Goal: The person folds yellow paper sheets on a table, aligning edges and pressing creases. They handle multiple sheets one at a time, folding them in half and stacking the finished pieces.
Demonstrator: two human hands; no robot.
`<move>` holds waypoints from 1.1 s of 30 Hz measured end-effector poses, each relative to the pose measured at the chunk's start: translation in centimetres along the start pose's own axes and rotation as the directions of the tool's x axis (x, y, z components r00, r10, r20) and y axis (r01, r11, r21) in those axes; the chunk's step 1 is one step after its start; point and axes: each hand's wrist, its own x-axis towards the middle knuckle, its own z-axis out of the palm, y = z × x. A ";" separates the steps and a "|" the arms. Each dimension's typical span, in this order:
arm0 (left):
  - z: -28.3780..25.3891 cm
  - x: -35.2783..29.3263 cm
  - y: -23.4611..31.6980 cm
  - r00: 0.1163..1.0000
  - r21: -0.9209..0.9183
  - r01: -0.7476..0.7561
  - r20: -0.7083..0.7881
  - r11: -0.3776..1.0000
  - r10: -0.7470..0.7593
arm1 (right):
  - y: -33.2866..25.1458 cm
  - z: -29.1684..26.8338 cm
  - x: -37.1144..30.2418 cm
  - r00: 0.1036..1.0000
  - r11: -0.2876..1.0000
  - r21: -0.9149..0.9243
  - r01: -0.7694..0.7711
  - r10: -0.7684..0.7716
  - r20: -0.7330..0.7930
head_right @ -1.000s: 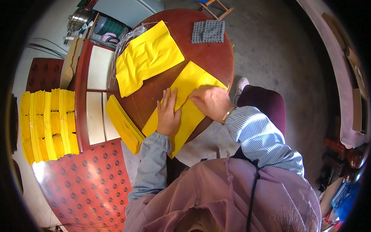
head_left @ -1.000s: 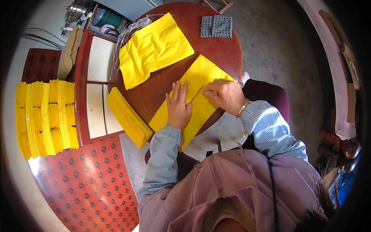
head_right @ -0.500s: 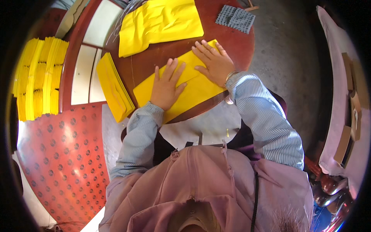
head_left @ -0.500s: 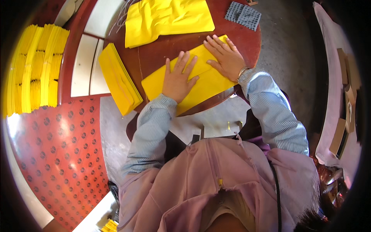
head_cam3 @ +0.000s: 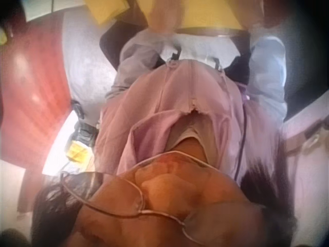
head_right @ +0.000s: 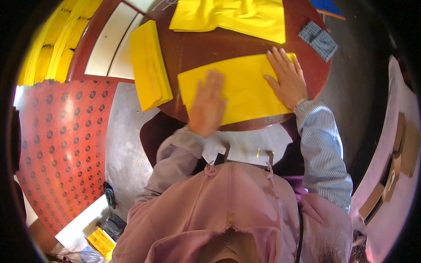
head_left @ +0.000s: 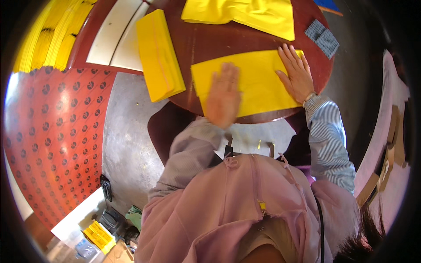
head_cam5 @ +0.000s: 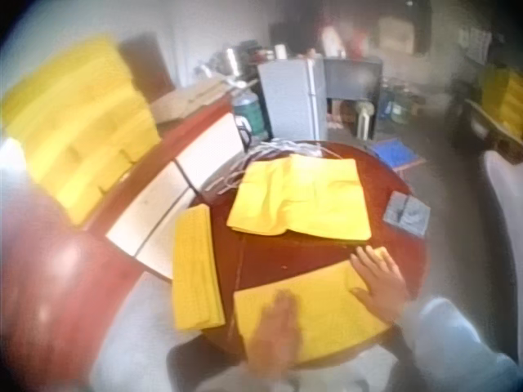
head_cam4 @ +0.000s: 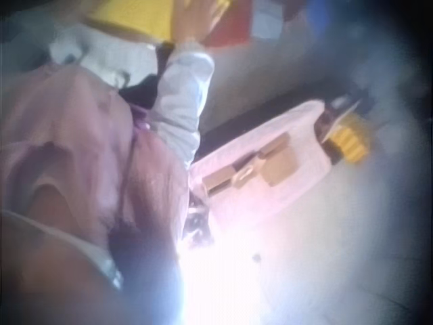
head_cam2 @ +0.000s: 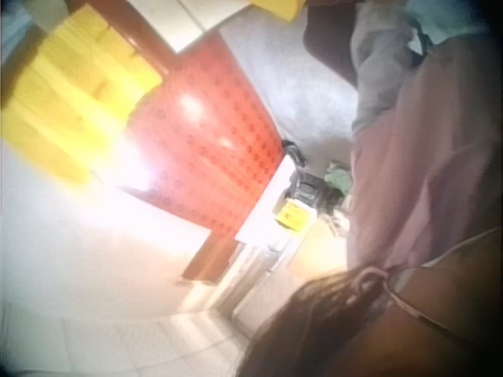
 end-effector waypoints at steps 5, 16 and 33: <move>0.2 1.1 1.2 0.995 -0.047 0.060 0.077 0.997 -0.056 | -0.5 -1.4 0.2 0.993 0.998 -0.037 -0.057 0.061 0.101; 1.1 0.9 -2.9 0.993 0.027 -0.067 0.100 0.997 0.064 | -1.0 -4.0 -1.0 0.986 0.978 0.209 -0.007 0.041 -0.158; 3.8 6.2 -5.0 0.889 0.709 -0.385 0.114 0.590 0.444 | -4.4 6.0 6.2 0.995 0.983 0.159 0.088 -0.095 0.038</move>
